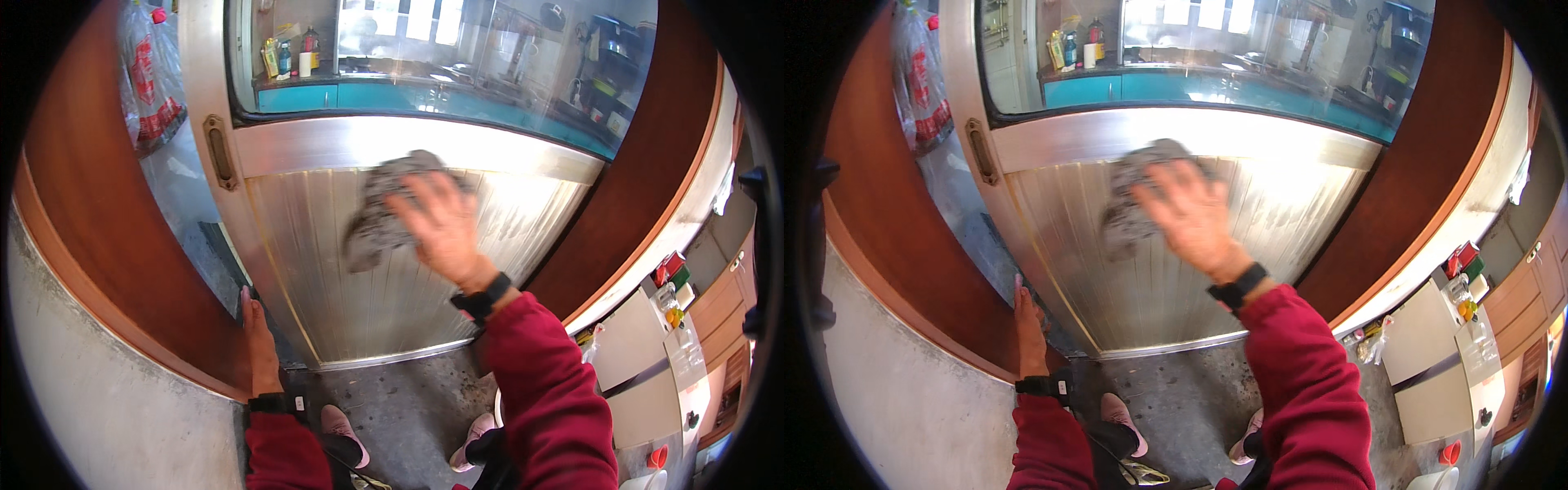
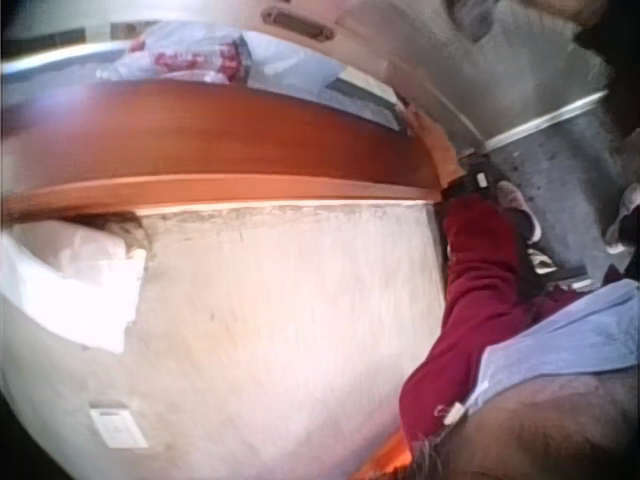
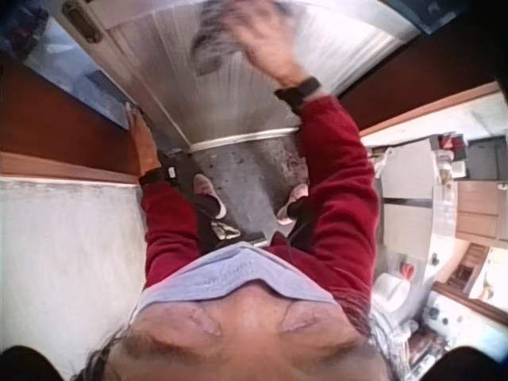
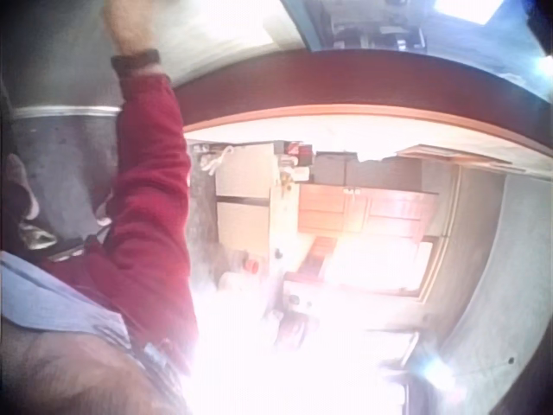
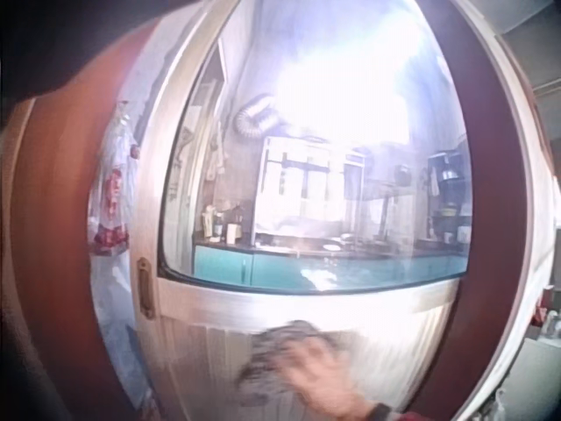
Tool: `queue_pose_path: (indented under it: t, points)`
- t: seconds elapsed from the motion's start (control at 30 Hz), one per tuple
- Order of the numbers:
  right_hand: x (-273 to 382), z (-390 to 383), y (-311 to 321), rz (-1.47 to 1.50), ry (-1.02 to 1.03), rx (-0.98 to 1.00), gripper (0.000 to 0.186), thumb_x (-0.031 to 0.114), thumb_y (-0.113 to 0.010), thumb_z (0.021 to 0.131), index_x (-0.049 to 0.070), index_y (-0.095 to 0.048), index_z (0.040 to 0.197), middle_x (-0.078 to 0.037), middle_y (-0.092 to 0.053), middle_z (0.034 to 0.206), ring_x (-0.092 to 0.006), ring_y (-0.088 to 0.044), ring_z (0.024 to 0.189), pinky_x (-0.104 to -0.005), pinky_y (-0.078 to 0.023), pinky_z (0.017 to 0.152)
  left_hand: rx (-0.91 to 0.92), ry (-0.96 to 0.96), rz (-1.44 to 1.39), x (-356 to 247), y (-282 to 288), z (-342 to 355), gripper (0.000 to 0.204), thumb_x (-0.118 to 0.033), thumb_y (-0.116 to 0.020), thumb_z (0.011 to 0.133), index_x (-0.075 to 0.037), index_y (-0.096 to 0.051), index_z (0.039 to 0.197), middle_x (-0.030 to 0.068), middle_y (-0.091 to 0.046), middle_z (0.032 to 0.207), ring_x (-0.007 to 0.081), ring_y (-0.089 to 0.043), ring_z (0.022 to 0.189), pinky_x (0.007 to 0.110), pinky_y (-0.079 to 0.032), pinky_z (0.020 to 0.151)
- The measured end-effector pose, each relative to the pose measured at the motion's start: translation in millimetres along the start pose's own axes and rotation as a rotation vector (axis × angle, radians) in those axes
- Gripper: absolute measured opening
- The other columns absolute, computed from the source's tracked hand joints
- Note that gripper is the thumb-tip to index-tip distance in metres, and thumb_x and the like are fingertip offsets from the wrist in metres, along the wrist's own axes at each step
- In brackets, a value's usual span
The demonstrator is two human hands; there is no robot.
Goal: The person wipes a metal door with a cloth, moving from the upper section down to the lower edge. They switch to a second cloth and continue wiping the door surface before opening the door and moving a bucket of water.
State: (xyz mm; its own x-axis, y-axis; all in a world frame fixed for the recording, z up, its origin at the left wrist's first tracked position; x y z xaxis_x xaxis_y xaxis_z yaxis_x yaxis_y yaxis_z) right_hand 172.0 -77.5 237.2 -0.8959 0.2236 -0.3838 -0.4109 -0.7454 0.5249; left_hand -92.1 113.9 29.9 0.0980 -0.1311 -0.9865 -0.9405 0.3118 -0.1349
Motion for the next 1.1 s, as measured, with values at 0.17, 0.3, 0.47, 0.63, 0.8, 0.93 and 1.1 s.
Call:
queue_pose_path:
  t: [0.17, 0.3, 0.47, 0.63, 0.8, 0.93, 1.1]
  points:
    - [-111, -107, 14, 0.047, -0.526, -0.214, 0.080, -0.008, -0.059, 0.057, 0.011, -0.053, 0.134, -0.019, -0.043, 0.141, -0.0417, -0.038, 0.133, -0.0503, -0.030, 0.112, 0.013, -0.011, 0.050, 20, -4, 12, 0.074, -0.062, -0.043, 0.098, -0.021, -0.023, 0.156, 0.0022, -0.033, 0.155, 0.0234, -0.040, 0.121, 0.037, -0.036, 0.086]
    - [-121, -185, -15, 0.074, -0.803, -0.312, 0.090, -0.011, -0.061, 0.057, 0.009, -0.041, 0.142, -0.023, -0.036, 0.144, -0.0463, -0.033, 0.134, -0.0518, -0.028, 0.114, 0.032, -0.069, -0.012, 30, -4, 22, 0.078, -0.055, -0.043, 0.102, -0.007, -0.016, 0.158, 0.0125, -0.025, 0.161, 0.0249, -0.028, 0.145, 0.042, -0.030, 0.110]
    - [-104, -225, -27, 0.422, -1.341, -0.191, 0.072, -0.006, -0.063, 0.071, 0.001, -0.042, 0.140, -0.023, -0.052, 0.132, -0.0386, -0.051, 0.123, -0.0418, -0.041, 0.106, -0.042, -0.113, 0.033, 20, -19, 17, 0.082, -0.059, -0.042, 0.100, -0.011, -0.012, 0.159, 0.0107, -0.026, 0.160, 0.0253, -0.033, 0.142, 0.044, -0.034, 0.106]
    - [-142, -145, 40, 0.346, -0.773, -0.540, 0.086, -0.019, -0.050, 0.063, 0.011, -0.047, 0.143, -0.022, -0.045, 0.140, -0.0356, -0.045, 0.131, -0.0387, -0.040, 0.108, -0.060, -0.078, 0.068, -1, -31, -7, 0.082, -0.060, -0.042, 0.100, -0.012, -0.011, 0.159, 0.0103, -0.024, 0.161, 0.0239, -0.033, 0.141, 0.044, -0.037, 0.101]
    - [-147, -113, 19, 0.032, -0.674, -0.453, 0.095, 0.002, -0.079, 0.064, 0.020, -0.041, 0.148, -0.025, -0.024, 0.153, -0.0480, -0.024, 0.141, -0.0560, -0.022, 0.115, -0.063, -0.152, 0.067, -4, -30, -5, 0.078, -0.054, -0.043, 0.102, -0.010, -0.013, 0.158, 0.0115, -0.022, 0.161, 0.0237, -0.028, 0.143, 0.045, -0.039, 0.103]
    - [-110, -203, -44, 0.035, -0.721, -0.469, 0.075, 0.018, -0.072, 0.081, 0.009, -0.039, 0.148, -0.027, -0.019, 0.155, -0.0482, -0.025, 0.141, -0.0553, -0.025, 0.115, -0.081, -0.191, 0.055, 8, -20, 6, 0.073, -0.049, -0.043, 0.103, -0.010, -0.014, 0.158, 0.0126, -0.019, 0.162, 0.0253, -0.023, 0.147, 0.044, -0.038, 0.106]
    - [-36, -368, -152, 0.160, -1.264, -0.420, 0.070, 0.019, -0.060, 0.088, 0.007, -0.032, 0.151, -0.027, -0.030, 0.148, -0.0442, -0.028, 0.139, -0.0505, -0.026, 0.116, -0.047, -0.199, 0.042, 14, -11, 9, 0.074, -0.049, -0.043, 0.103, -0.010, -0.013, 0.159, 0.0128, -0.017, 0.163, 0.0260, -0.018, 0.149, 0.043, -0.037, 0.107]
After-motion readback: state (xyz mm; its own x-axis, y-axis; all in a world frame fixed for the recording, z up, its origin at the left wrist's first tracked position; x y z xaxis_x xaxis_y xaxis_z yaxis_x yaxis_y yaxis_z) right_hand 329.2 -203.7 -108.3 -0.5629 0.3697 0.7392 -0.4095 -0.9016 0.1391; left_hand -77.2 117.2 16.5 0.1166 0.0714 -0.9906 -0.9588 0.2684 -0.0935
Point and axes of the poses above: each hand's wrist, its own z-axis towards the middle knuckle, its own y-axis out of the back of the hand, x = y × z, the point moved 3 cm from there along z, towards the middle knuckle
